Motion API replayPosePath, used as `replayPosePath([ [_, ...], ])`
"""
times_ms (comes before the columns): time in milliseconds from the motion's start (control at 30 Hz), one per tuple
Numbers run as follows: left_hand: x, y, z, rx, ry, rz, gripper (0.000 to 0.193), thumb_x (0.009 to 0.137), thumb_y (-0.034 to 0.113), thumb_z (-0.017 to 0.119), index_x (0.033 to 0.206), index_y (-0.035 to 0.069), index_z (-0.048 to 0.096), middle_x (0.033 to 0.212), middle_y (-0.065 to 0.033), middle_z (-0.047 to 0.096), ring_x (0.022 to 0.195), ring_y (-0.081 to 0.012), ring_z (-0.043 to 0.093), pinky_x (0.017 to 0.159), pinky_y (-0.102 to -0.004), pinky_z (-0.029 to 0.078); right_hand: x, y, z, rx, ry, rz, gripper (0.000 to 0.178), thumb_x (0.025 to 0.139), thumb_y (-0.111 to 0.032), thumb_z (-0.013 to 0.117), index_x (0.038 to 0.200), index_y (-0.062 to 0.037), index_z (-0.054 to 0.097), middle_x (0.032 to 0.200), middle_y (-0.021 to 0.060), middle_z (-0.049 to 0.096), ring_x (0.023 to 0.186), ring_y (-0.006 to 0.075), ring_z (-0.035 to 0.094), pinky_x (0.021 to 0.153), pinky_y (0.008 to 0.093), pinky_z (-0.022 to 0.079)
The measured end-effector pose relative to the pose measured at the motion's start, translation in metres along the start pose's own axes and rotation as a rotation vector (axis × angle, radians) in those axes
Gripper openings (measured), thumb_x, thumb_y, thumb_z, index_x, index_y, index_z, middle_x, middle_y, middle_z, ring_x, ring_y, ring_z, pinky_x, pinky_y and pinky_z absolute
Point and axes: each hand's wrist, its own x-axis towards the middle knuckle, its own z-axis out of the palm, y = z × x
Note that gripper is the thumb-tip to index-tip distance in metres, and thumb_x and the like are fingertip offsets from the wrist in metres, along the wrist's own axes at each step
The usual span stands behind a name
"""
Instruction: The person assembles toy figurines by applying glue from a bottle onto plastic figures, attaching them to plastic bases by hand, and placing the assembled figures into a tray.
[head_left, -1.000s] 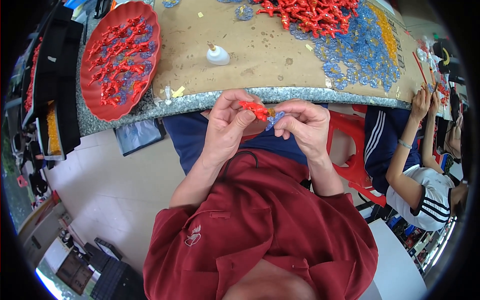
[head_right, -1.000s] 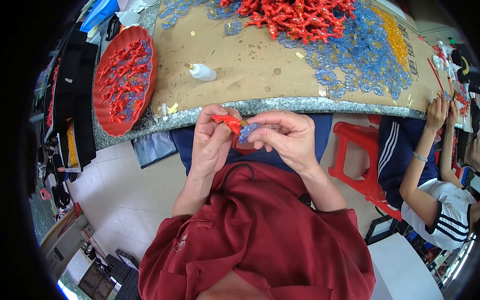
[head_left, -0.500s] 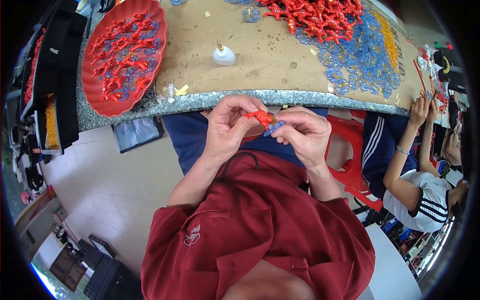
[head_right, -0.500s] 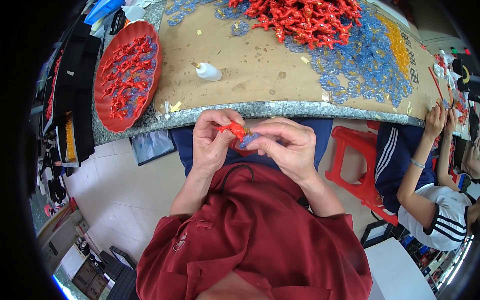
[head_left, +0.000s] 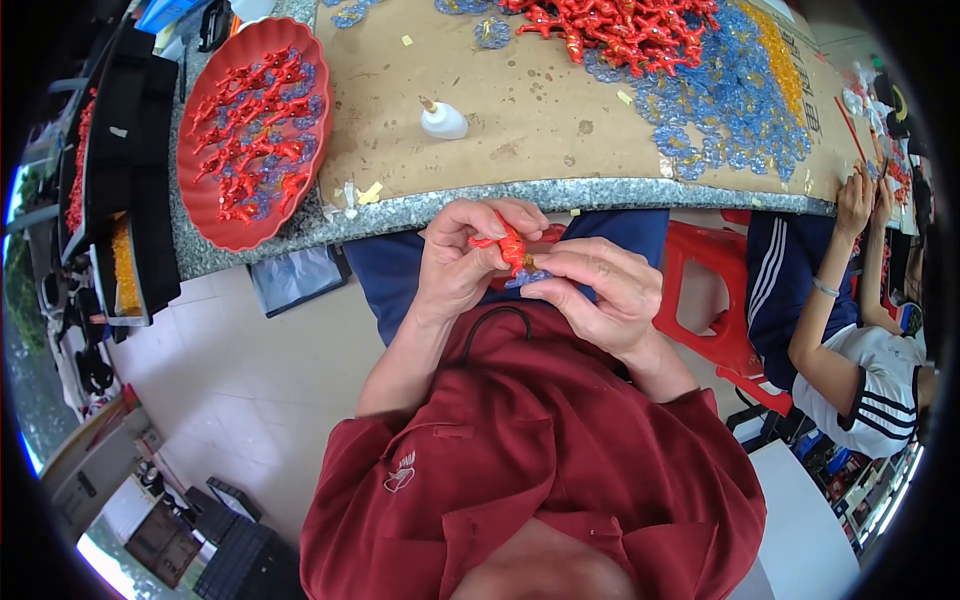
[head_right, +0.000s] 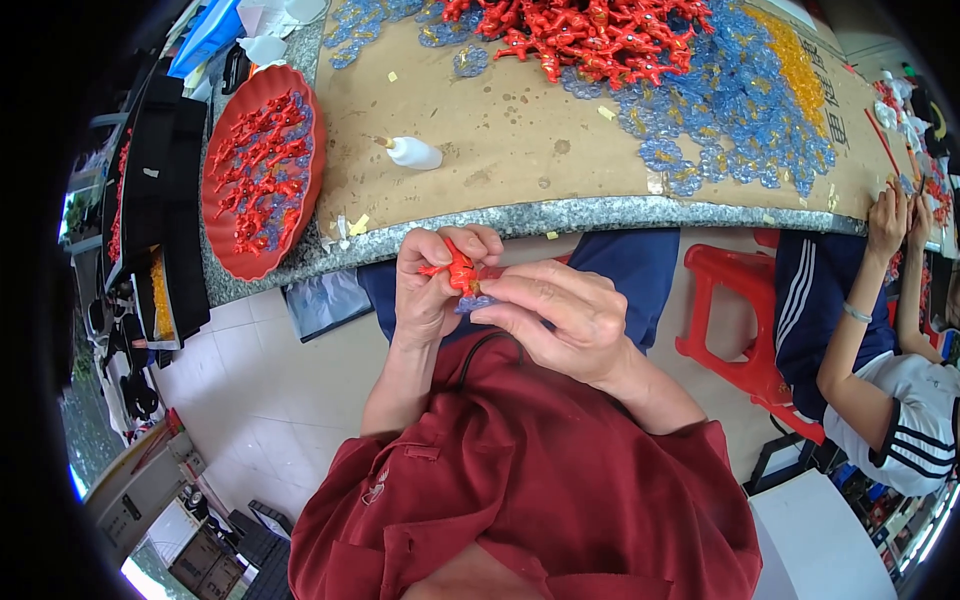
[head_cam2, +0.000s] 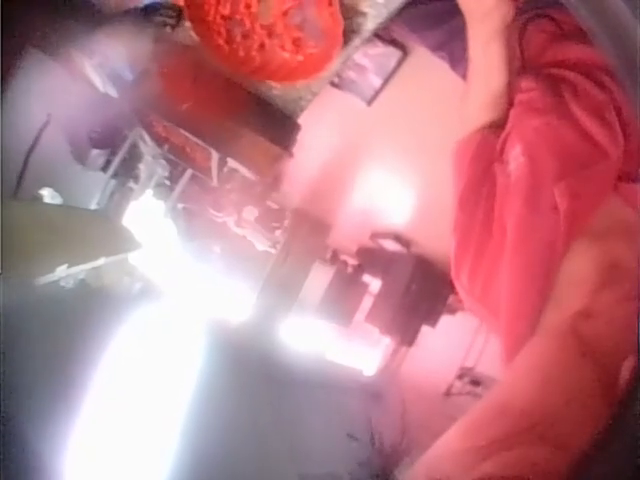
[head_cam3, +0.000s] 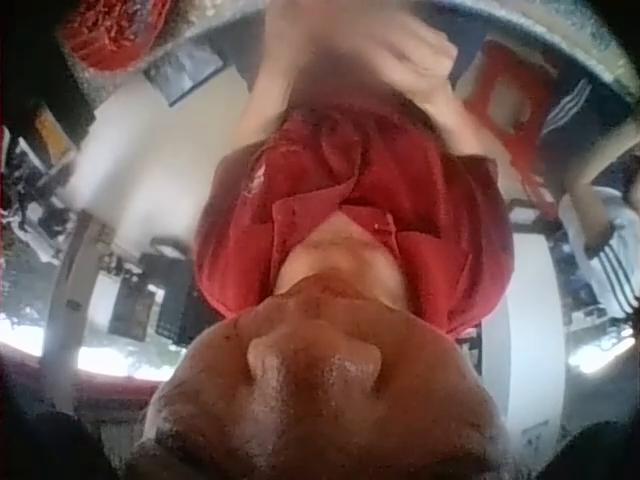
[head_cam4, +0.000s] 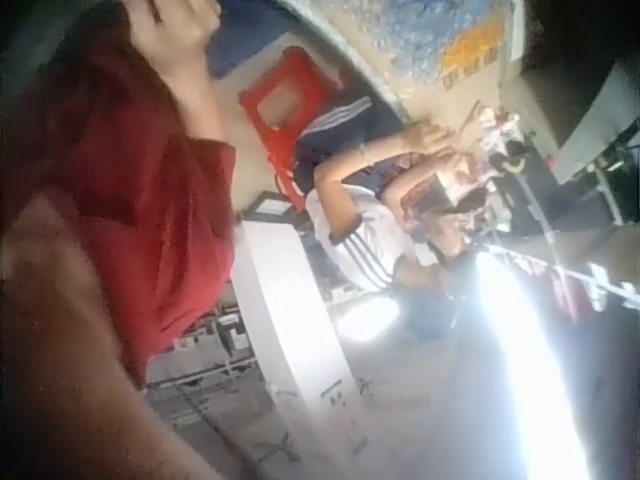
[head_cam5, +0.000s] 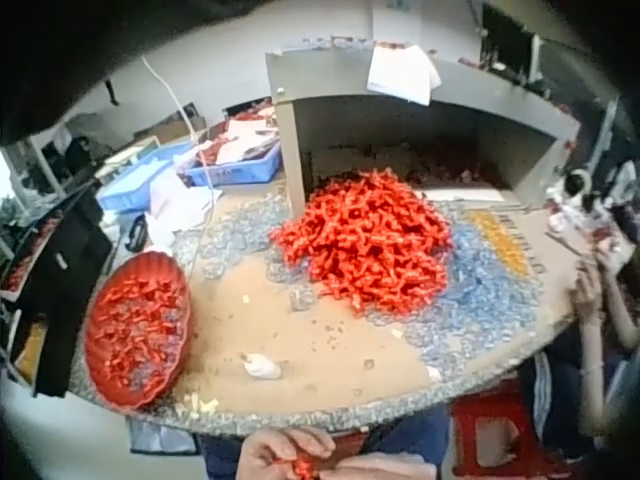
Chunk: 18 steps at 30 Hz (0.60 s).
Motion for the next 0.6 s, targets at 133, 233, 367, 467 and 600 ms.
replayPosePath([
  [133,-0.003,-0.005,0.009,-0.128,0.060,-0.098,0.019,0.080,0.013,0.063,0.093,0.010,0.050,0.097,-0.0123,0.059,0.096,-0.0265,0.055,0.086,-0.0428,0.044,0.001,0.003,0.000,-0.008,0.016,-0.085,0.026,0.057,-0.010,0.078,0.079,-0.0015,0.066,0.073,0.0087,0.064,0.060,0.0179,0.062,0.048,0.0243,0.048],
  [233,-0.004,-0.010,0.010,-0.234,0.088,-0.095,0.019,0.081,0.016,0.063,0.093,0.011,0.050,0.097,-0.0122,0.059,0.096,-0.0268,0.054,0.086,-0.0424,0.044,-0.001,0.002,0.001,0.003,0.024,-0.090,0.027,0.058,-0.010,0.078,0.080,-0.0014,0.066,0.072,0.0093,0.064,0.061,0.0191,0.063,0.050,0.0252,0.049],
  [367,-0.003,-0.004,0.004,-0.149,0.012,-0.112,0.018,0.081,0.016,0.063,0.092,0.009,0.050,0.095,-0.0118,0.060,0.093,-0.0268,0.056,0.084,-0.0417,0.045,-0.001,0.003,-0.002,0.056,-0.008,-0.092,0.026,0.058,-0.010,0.079,0.080,-0.0014,0.066,0.072,0.0100,0.064,0.061,0.0201,0.064,0.051,0.0260,0.050],
  [467,-0.001,0.002,0.003,-0.016,-0.016,-0.128,0.018,0.081,0.015,0.063,0.091,0.008,0.050,0.093,-0.0120,0.060,0.092,-0.0258,0.056,0.083,-0.0400,0.045,-0.001,0.004,-0.004,0.088,-0.028,-0.057,0.025,0.058,-0.010,0.079,0.078,-0.0010,0.066,0.072,0.0103,0.064,0.060,0.0201,0.063,0.051,0.0261,0.050],
  [600,0.000,0.006,0.004,0.132,0.021,-0.082,0.018,0.078,0.007,0.065,0.090,0.004,0.052,0.093,-0.0132,0.059,0.090,-0.0221,0.056,0.081,-0.0349,0.046,0.000,0.016,-0.005,0.160,-0.033,-0.049,0.023,0.061,-0.008,0.077,0.079,0.0002,0.065,0.072,0.0109,0.064,0.062,0.0204,0.063,0.053,0.0258,0.050],
])
